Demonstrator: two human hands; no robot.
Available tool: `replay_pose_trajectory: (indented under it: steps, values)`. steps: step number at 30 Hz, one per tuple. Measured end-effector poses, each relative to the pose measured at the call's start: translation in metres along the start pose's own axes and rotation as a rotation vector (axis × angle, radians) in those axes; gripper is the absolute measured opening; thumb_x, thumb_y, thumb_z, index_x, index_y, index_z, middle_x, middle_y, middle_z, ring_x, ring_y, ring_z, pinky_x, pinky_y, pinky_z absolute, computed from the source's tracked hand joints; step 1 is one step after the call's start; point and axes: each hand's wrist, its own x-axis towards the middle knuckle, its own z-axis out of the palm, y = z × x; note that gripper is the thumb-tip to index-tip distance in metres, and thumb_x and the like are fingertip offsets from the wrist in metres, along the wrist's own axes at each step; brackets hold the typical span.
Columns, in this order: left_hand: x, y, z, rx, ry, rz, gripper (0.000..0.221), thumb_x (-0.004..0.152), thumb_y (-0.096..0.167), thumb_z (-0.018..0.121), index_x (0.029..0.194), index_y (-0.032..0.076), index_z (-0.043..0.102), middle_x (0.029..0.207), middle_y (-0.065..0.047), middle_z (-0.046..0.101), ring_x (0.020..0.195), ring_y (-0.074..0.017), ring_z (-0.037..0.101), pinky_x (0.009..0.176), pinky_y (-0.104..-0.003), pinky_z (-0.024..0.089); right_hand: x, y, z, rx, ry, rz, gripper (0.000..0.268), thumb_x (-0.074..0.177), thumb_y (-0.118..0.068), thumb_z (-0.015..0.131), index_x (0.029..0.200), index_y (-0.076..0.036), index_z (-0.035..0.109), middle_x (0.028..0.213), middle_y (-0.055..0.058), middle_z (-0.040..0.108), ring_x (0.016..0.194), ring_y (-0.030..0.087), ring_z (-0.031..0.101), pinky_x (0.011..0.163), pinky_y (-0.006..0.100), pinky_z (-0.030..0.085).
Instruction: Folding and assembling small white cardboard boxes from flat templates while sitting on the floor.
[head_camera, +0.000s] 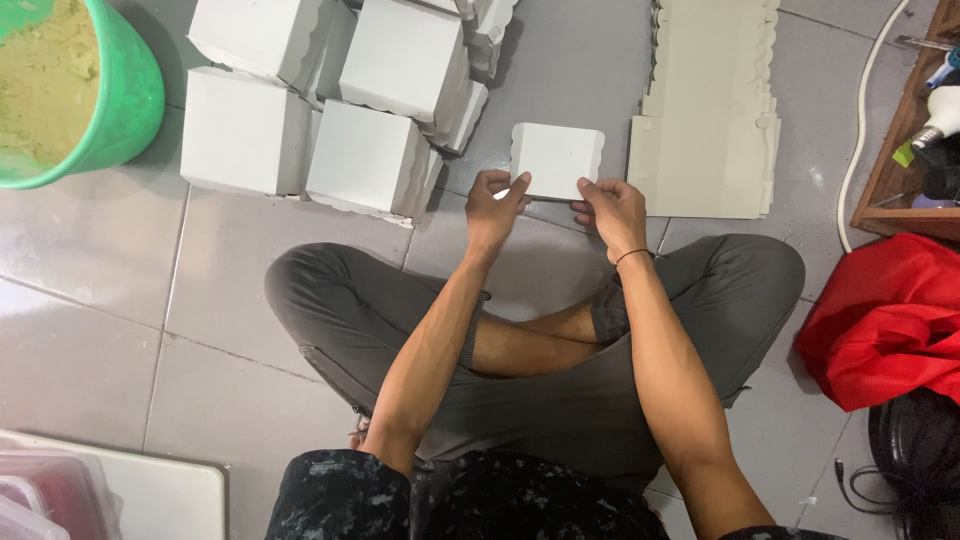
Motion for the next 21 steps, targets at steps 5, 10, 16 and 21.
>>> replay_pose_trajectory:
  steps: [5,10,16,21]
  values:
    - [-0.005,0.003,0.006,0.475,0.061,0.167,0.047,0.102,0.037,0.058,0.138,0.006,0.059,0.126,-0.018,0.068,0.110,-0.0283,0.072,0.096,-0.042,0.060,0.005,0.014,0.005,-0.358,0.058,-0.195,0.052,0.102,-0.037,0.065,0.138,-0.001,0.055,0.111,0.022,0.067,0.098,0.031,0.071,0.081,0.040,0.061]
    - [0.005,-0.012,0.009,0.589,0.058,0.225,0.042,0.105,0.041,0.049,0.133,0.014,0.067,0.124,-0.007,0.070,0.110,-0.0210,0.071,0.100,-0.041,0.055,-0.011,0.005,0.014,-0.624,0.027,-0.345,0.046,0.111,-0.030,0.041,0.151,-0.007,0.049,0.123,0.026,0.060,0.117,0.042,0.061,0.098,0.052,0.051]
    - [0.030,-0.032,0.007,0.359,-0.061,0.239,0.047,0.105,0.042,0.051,0.127,0.001,0.059,0.127,-0.022,0.062,0.126,-0.0377,0.059,0.104,-0.047,0.053,-0.014,-0.008,0.016,-0.481,-0.084,-0.363,0.055,0.111,-0.037,0.044,0.160,-0.013,0.036,0.153,0.024,0.041,0.146,0.039,0.036,0.121,0.050,0.028]
    - [0.007,-0.001,0.007,-0.023,-0.223,0.164,0.065,0.106,0.038,0.054,0.147,-0.001,0.022,0.140,-0.036,0.048,0.131,-0.0445,0.054,0.104,-0.048,0.053,-0.008,-0.008,0.012,0.118,-0.140,-0.308,0.053,0.112,-0.033,0.044,0.159,-0.009,0.034,0.152,0.023,0.043,0.116,0.028,0.065,0.090,0.032,0.062]
